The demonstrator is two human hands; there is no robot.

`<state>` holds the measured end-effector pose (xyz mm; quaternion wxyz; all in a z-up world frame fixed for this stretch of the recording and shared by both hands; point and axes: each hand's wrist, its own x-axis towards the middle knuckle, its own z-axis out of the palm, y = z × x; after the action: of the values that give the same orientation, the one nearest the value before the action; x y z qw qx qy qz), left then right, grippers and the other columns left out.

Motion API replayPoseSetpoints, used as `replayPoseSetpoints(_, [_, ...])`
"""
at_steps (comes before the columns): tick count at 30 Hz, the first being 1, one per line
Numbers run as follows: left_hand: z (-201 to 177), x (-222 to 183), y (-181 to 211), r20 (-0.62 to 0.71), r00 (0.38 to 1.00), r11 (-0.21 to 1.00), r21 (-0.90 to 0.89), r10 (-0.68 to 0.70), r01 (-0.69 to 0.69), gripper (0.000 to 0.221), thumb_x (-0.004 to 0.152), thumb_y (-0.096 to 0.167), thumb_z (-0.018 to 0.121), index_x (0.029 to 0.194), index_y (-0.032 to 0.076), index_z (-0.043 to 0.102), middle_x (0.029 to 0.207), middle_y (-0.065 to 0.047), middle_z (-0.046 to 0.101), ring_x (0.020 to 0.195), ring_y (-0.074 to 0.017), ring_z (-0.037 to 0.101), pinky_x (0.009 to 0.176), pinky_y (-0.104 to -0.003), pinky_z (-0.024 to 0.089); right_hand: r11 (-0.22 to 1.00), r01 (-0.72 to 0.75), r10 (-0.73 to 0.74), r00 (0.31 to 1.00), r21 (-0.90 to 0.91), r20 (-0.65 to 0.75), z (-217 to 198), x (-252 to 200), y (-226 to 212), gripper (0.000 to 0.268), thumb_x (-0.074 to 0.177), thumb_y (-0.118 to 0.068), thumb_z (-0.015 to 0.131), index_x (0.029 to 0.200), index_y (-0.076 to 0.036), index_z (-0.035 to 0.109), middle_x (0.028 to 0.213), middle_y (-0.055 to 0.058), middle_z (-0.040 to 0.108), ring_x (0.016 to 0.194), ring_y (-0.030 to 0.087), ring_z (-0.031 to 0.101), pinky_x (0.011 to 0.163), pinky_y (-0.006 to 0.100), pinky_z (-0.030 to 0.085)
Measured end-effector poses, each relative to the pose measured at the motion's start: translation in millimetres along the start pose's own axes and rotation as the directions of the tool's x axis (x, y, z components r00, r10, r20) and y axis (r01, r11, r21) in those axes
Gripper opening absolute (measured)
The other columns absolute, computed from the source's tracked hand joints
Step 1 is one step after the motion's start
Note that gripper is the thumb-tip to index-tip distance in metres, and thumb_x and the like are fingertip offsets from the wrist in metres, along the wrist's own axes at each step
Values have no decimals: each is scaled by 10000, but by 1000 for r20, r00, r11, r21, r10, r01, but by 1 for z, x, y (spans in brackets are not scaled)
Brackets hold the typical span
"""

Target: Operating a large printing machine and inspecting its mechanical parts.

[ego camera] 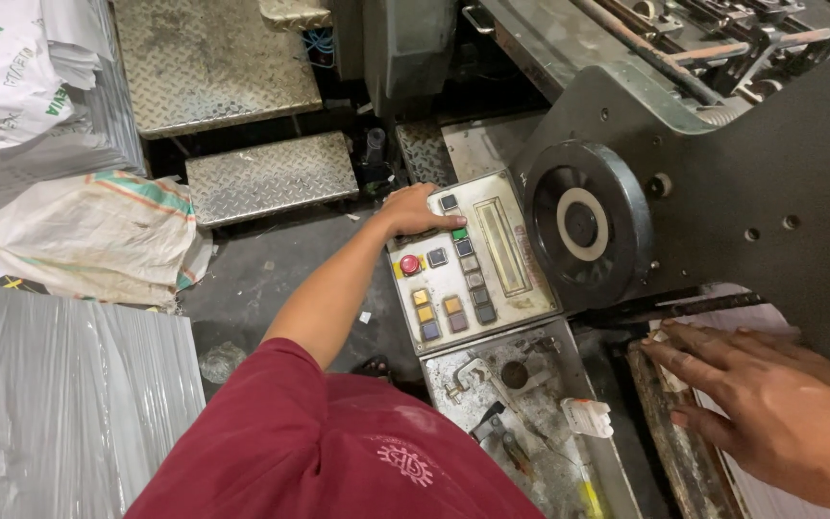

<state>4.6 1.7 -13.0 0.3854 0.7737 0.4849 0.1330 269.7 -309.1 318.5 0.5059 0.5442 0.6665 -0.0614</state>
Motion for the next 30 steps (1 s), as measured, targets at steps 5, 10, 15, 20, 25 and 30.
replayPoseSetpoints(5, [-3,-3,4,-3,1000,999,-40,-4,3,1096,544,845,762,1319,77,657,1299,-145,662,1238,-317,627,1027,-420,485,998,20,-20,1000,56,1,5,2,4,770,978,-638,450,1635,-318,208,1699,30,266,1490,240,412,1225,426,382])
replayPoseSetpoints(10, [-6,-6,7,-4,1000,999,-38,-1,0,1062,556,829,767,1301,80,669,1292,-145,671,1230,-313,637,1018,-414,492,998,42,-39,998,44,-58,3,0,1,767,983,-625,462,1628,-289,217,1674,29,292,1472,233,417,1202,429,384])
replayPoseSetpoints(15, [-7,-8,9,19,1000,999,-44,-18,19,1017,552,822,757,1240,75,704,1259,-136,707,1193,-296,682,998,-401,522,1000,-15,15,1000,15,-7,-1,-3,-4,752,988,-637,447,1633,-331,213,1700,-9,265,1480,209,418,1209,418,394])
replayPoseSetpoints(20, [-14,-13,16,18,1000,997,-79,-5,6,937,561,786,780,1176,80,740,1159,-126,759,1111,-279,725,957,-388,540,1000,-27,27,1000,6,16,-18,-9,-10,731,1004,-632,420,1638,-343,196,1706,-16,235,1508,217,360,1232,410,349])
replayPoseSetpoints(25, [-16,-16,20,-1,1000,997,-82,3,-4,914,579,764,800,1186,84,733,1161,-123,753,1105,-280,714,951,-387,529,999,-50,49,998,13,38,-25,-17,-12,718,1015,-629,402,1641,-351,185,1710,-21,216,1526,222,321,1248,405,320])
replayPoseSetpoints(30, [-17,-16,21,9,1000,996,-85,-12,12,909,576,759,801,1194,97,733,1158,-116,763,1095,-270,723,951,-377,533,999,-22,21,999,39,41,-22,-14,-9,711,1025,-623,400,1639,-325,200,1709,-1,213,1539,241,283,1248,413,294])
